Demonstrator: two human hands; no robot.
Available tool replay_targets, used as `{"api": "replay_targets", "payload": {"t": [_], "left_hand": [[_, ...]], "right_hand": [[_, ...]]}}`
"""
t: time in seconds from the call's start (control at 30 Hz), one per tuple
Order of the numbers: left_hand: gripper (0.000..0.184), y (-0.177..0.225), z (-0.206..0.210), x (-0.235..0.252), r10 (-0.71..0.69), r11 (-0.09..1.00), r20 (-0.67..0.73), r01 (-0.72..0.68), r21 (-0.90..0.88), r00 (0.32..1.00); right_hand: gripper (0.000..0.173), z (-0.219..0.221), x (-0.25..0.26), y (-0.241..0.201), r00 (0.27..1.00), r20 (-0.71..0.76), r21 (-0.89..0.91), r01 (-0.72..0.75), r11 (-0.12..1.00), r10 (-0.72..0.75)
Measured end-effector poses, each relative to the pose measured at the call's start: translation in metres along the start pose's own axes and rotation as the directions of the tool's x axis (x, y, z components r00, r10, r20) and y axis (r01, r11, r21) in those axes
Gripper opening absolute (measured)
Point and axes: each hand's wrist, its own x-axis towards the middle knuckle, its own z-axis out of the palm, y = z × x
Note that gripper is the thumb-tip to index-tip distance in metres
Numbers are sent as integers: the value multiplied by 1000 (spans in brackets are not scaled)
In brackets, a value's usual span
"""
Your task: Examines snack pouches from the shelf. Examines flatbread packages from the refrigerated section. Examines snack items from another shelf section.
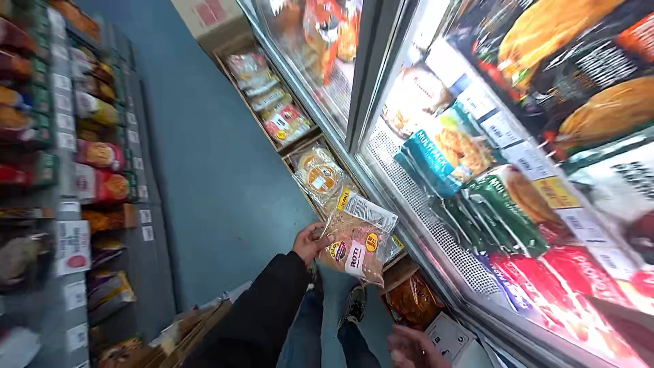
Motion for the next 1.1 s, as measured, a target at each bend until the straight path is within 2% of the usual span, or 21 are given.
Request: {"api": "replay_targets", "payload": {"t": [0.1,0.2,0.23,0.37,0.47,0.57,0.67,0.7,0.77,0.83,0.9,1.1], "left_hand": [[47,82,-4,-103,130,986,-37,-133,-99,991],[47,149,1,-201,295,930,-51,-299,-214,954],[46,167,3,-231,352,907,-47,-353,-229,935],[40,218,16,-333,576,776,-96,-579,-249,812],[42,237,23,-387,697,662,-144,-707,-249,703],[40,239,28,-427,767,574,-156,-775,-264,622],[37,234,34,-456,828,488,-132,-816,-309,545],[36,230,34,-464,838,477,-113,-818,-322,533],[37,222,35,-475,860,453,-80,-826,-334,504],[37,215,35,-481,881,411,-80,-839,-356,466],[39,212,34,-485,894,388,-77,-850,-357,441],[40,200,35,-494,896,409,-57,-869,-279,440]], "right_hand": [[62,-1,-11,-54,992,-72,-55,97,994,-101],[80,-7,-20,-106,966,-41,70,258,964,-256],[80,-9,-29,-128,951,-26,101,310,946,-308],[36,-21,-88,-206,805,-100,-1,588,809,-585],[30,-34,-114,-234,687,-133,-53,715,697,-715],[38,-48,-128,-251,624,-64,-37,778,627,-778],[63,-49,-141,-276,596,81,153,785,601,-799],[64,-48,-150,-282,571,134,216,781,586,-810],[53,-46,-166,-289,500,212,308,781,543,-839],[41,-42,-181,-290,473,214,324,791,519,-855],[41,-40,-187,-290,466,200,326,798,507,-862],[41,-42,-196,-280,473,184,297,809,508,-862]]}}
